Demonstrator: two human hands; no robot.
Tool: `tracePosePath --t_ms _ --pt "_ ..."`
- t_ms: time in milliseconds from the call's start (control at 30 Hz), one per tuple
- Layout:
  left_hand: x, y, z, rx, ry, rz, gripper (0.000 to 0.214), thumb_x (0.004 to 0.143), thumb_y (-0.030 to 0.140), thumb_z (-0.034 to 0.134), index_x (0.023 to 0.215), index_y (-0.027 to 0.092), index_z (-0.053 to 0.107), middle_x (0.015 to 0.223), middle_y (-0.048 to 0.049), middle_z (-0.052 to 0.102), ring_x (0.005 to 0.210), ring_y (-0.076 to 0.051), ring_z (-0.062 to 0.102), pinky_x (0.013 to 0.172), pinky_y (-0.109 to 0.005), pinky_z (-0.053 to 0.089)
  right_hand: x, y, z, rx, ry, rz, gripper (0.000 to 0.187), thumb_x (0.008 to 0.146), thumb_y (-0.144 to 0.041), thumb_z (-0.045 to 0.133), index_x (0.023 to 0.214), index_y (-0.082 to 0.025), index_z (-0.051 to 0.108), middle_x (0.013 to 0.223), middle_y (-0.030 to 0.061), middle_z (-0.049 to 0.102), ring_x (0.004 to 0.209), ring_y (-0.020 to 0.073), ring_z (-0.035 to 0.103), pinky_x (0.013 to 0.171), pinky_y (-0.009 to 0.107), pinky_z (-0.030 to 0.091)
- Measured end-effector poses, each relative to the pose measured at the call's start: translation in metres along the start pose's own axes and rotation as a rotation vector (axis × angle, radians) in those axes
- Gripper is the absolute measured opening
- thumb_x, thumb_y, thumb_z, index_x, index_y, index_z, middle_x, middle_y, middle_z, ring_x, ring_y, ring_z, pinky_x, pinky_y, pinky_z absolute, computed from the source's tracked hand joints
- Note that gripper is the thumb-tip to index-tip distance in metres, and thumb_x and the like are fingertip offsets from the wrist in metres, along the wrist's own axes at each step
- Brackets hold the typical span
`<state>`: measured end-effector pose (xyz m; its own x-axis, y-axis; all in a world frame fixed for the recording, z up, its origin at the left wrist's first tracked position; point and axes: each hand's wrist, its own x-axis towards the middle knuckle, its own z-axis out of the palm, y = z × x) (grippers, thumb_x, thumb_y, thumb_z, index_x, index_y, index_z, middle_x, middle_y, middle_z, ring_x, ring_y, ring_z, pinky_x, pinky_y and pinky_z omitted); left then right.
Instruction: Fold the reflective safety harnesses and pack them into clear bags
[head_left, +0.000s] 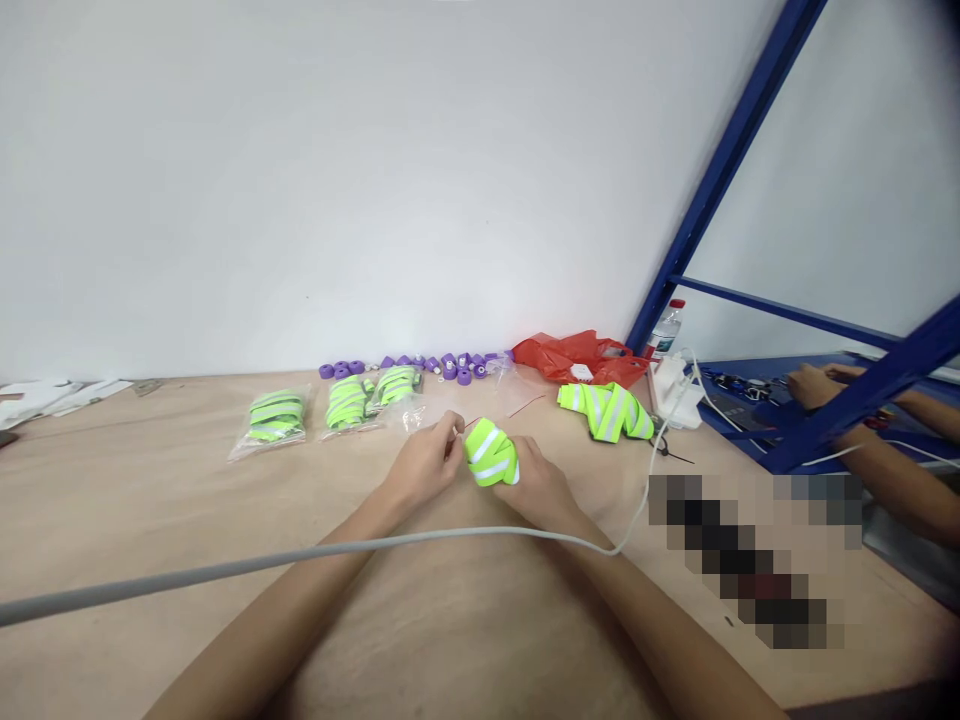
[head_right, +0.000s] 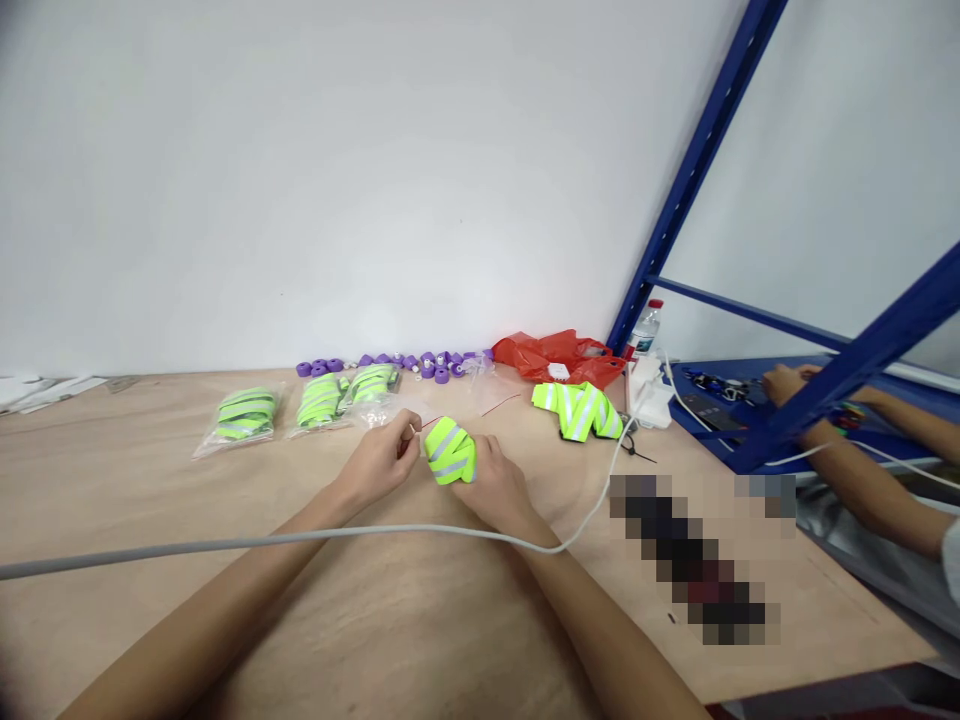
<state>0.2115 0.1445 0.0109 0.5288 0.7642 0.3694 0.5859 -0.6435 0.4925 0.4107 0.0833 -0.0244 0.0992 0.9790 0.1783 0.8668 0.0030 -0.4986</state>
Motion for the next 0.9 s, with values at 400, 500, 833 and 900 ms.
tracePosePath --t_ms 400,500,833,900 --pt "-0.006 0.014 0.011 0.043 -0.216 0.209 0.014 0.099 0.023 0.037 0.1 0.022 0.051 0.087 -0.0064 0.063 0.077 -0.023 0.059 0.07 -0.034 0.04 -0.005 -0.004 -0.007 0.112 -0.184 -0.001 0.045 0.076 -0.026 0.068 0.119 -0.023 0.055 0.109 0.0088 0.071 0.092 0.0287 0.069 0.068 0.031 0.042" --pt "-0.006 0.011 0.008 -0.001 -0.26 0.239 0.012 0.099 0.023 0.039 0.098 0.021 0.051 0.086 -0.005 0.062 0.075 -0.021 0.057 0.069 -0.032 0.041 -0.001 0.005 -0.005 0.222 -0.133 0.063 0.075 0.074 -0.028 0.071 0.143 -0.024 0.041 0.12 0.0107 0.071 0.101 0.0309 0.069 0.073 0.033 0.047" --pt "-0.005 -0.002 0.012 -0.237 -0.107 0.179 0.016 0.095 0.034 0.055 0.088 0.02 0.052 0.073 0.0024 0.056 0.065 -0.014 0.05 0.062 -0.026 0.038 0.002 0.006 -0.002 0.509 -0.047 -0.015 0.07 0.07 -0.017 0.072 0.137 -0.028 0.054 0.123 0.0039 0.07 0.11 0.0267 0.065 0.09 0.036 0.052" --pt "-0.005 -0.008 0.012 -0.29 0.006 0.148 0.03 0.097 0.039 0.051 0.074 0.02 0.049 0.064 0.0031 0.05 0.06 -0.013 0.046 0.059 -0.026 0.035 0.003 0.004 -0.002 0.652 -0.04 0.026 0.063 0.072 -0.017 0.075 0.131 -0.029 0.057 0.114 0.0021 0.073 0.103 0.0257 0.067 0.086 0.036 0.054"
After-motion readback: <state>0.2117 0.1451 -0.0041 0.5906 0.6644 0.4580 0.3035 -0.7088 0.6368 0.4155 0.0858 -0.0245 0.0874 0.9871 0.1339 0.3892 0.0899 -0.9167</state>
